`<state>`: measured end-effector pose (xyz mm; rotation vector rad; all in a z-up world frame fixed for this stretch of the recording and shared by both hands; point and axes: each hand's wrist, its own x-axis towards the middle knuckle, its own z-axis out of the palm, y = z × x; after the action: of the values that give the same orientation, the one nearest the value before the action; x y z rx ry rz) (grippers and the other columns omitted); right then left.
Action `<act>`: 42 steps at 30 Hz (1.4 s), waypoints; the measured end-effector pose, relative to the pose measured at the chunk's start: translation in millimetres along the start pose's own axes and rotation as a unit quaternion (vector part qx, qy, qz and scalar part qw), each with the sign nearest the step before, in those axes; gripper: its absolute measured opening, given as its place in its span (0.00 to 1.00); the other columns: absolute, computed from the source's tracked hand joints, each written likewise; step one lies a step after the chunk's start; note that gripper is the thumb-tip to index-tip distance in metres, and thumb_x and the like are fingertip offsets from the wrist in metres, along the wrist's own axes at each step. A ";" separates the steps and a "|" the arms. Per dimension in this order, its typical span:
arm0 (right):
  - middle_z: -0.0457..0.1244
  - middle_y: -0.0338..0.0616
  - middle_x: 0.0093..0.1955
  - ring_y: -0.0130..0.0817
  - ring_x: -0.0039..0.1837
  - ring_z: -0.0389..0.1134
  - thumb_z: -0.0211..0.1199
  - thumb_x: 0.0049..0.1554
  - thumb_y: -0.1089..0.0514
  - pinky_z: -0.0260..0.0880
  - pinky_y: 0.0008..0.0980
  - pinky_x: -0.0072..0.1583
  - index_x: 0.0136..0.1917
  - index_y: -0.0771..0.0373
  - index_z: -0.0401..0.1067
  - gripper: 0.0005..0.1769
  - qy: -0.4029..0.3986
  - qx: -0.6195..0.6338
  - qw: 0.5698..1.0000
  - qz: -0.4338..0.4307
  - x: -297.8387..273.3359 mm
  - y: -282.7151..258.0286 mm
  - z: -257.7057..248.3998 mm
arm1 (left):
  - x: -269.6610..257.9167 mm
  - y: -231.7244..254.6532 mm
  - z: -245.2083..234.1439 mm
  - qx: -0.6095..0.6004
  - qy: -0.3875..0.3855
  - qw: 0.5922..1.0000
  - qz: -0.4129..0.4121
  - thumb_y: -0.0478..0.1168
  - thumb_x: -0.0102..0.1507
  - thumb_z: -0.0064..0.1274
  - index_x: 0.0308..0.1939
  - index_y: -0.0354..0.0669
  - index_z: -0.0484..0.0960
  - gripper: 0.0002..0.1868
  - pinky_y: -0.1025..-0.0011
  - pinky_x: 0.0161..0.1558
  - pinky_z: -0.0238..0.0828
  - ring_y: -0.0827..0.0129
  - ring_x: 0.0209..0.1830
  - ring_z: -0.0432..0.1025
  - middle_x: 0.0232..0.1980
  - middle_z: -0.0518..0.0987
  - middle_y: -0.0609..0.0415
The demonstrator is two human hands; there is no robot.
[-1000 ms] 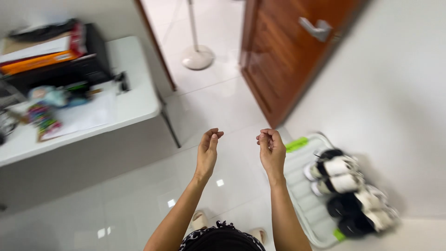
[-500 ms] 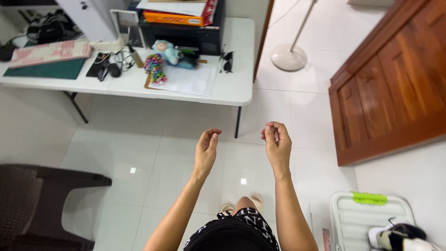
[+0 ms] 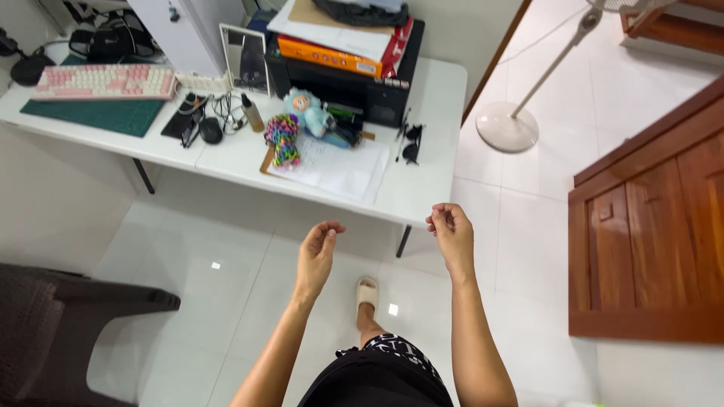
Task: Organizing various objects on a desk, including papers, stationery, and small personal items.
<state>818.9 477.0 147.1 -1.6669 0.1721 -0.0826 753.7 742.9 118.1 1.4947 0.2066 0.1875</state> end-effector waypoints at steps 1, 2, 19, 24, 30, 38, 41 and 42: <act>0.67 0.38 0.40 0.25 0.42 0.67 0.58 0.65 0.57 0.68 0.26 0.45 0.52 0.63 0.72 0.08 -0.001 0.001 1.000 -0.002 23.6 -0.8 8.0 | 23.3 -3.4 1.1 0.000 0.001 1.000 0.003 0.39 0.72 0.43 0.56 0.36 0.78 0.14 0.74 0.57 0.66 0.74 0.55 0.72 0.54 0.83 0.55; 0.67 0.39 0.40 0.24 0.41 0.67 0.58 0.64 0.57 0.68 0.25 0.44 0.52 0.63 0.72 0.08 0.001 -0.006 1.000 0.004 47.9 -1.9 16.0 | 47.1 -6.5 2.4 0.005 -0.012 1.000 0.012 0.38 0.72 0.43 0.54 0.34 0.79 0.13 0.74 0.57 0.68 0.73 0.53 0.73 0.50 0.84 0.54; 0.67 0.45 0.53 0.38 0.47 0.70 0.62 0.55 0.65 0.71 0.35 0.52 0.56 0.54 0.78 0.16 -0.154 -0.288 0.942 -0.082 283.3 117.3 213.4 | 261.9 -39.8 -15.7 0.028 -0.023 0.991 -0.131 0.54 0.74 0.34 0.47 0.33 0.81 0.28 0.68 0.53 0.67 0.69 0.43 0.74 0.35 0.83 0.52; 0.60 0.46 0.66 0.47 0.62 0.64 0.58 0.49 0.70 0.70 0.40 0.57 0.64 0.49 0.73 0.31 -0.118 -0.391 0.907 -0.100 309.8 144.7 257.1 | 328.1 -52.5 -41.2 -0.035 -0.119 0.985 -0.118 0.63 0.73 0.18 0.45 0.32 0.80 0.41 0.65 0.60 0.68 0.62 0.44 0.77 0.36 0.83 0.47; 0.51 0.46 0.77 0.51 0.75 0.53 0.68 0.52 0.59 0.62 0.47 0.65 0.58 0.46 0.76 0.20 -0.117 -0.520 0.846 -0.012 325.2 165.3 279.4 | 399.7 -69.2 -54.0 0.084 -0.203 0.959 -0.177 0.56 0.68 0.25 0.44 0.32 0.81 0.33 0.65 0.57 0.67 0.62 0.44 0.78 0.38 0.85 0.46; 0.62 0.45 0.65 0.49 0.72 0.56 0.70 0.53 0.49 0.59 0.52 0.64 0.55 0.59 0.76 0.20 -0.129 -0.447 0.883 0.068 314.5 92.6 266.6 | 442.9 -55.3 -37.3 0.285 -0.323 0.890 -0.150 0.52 0.66 0.49 0.49 0.36 0.81 0.21 0.66 0.50 0.73 0.61 0.43 0.78 0.42 0.85 0.47; 0.70 0.46 0.51 0.47 0.58 0.70 0.67 0.57 0.51 0.68 0.44 0.57 0.54 0.64 0.75 0.17 -0.115 -0.324 0.930 0.132 308.9 55.4 255.4 | 447.8 -65.4 -29.3 0.300 -0.345 0.884 -0.101 0.52 0.65 0.54 0.51 0.37 0.81 0.22 0.66 0.51 0.74 0.60 0.48 0.79 0.46 0.84 0.47; 0.72 0.44 0.44 0.43 0.50 0.75 0.65 0.59 0.52 0.73 0.38 0.53 0.52 0.65 0.75 0.14 -0.109 -0.248 0.949 0.162 307.8 44.7 251.6 | 448.5 -69.8 -26.6 0.271 -0.357 0.892 -0.053 0.53 0.63 0.57 0.52 0.37 0.81 0.24 0.66 0.52 0.74 0.62 0.52 0.79 0.48 0.84 0.49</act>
<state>1158.6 670.1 61.8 -2.1090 0.3158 0.4251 1181.0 876.0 37.5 1.9972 -0.2823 -0.5555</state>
